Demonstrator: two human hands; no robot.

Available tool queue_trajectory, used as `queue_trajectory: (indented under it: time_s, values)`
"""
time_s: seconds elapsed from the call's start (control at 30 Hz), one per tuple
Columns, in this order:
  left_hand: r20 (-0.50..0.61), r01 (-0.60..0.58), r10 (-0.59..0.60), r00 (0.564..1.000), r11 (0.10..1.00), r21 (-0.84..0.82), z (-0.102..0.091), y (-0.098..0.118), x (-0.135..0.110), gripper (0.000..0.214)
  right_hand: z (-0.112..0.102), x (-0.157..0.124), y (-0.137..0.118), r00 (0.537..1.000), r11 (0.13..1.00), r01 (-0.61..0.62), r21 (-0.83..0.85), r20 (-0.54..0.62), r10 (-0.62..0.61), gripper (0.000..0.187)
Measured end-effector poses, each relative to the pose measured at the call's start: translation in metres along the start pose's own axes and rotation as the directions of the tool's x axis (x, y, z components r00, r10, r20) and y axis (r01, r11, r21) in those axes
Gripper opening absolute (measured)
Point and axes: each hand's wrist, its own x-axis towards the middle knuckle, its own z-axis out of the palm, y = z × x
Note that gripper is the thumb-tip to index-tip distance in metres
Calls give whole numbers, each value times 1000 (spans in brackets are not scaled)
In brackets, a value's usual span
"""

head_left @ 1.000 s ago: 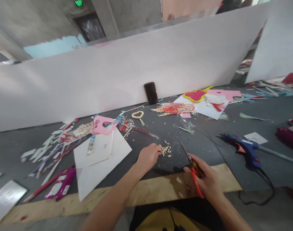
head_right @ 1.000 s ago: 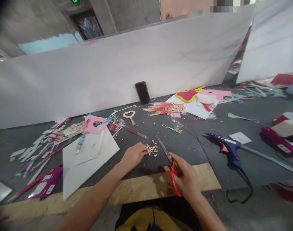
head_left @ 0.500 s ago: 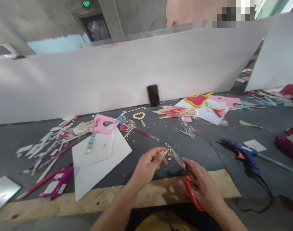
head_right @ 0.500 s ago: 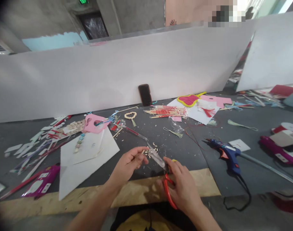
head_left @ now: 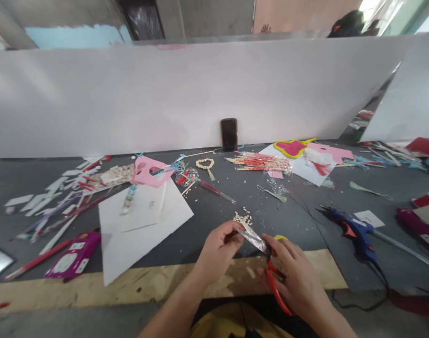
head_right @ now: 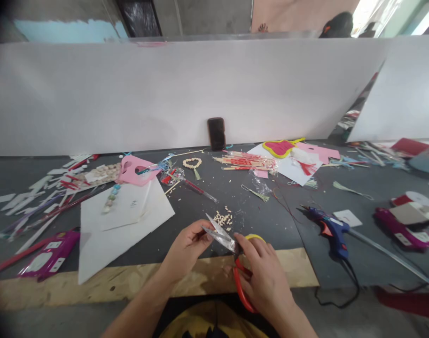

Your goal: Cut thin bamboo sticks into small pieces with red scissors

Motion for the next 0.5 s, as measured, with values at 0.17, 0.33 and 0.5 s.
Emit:
queue_trajectory:
  time_s: [0.17,0.33,0.5]
  values:
    - [-25,-4,5,1000,999,32,-2,-4,0,14,1,2,-1,1000,1000,-3,1,2,3,46]
    - [-43,46,-40,998,988,150,-1,-7,-4,16,-4,-1,-11,994,996,-91,21,69,89,46]
    - [-23,75,-72,997,968,240,-8,-20,-4,24,0,-7,-18,987,988,-149,46,73,146,57]
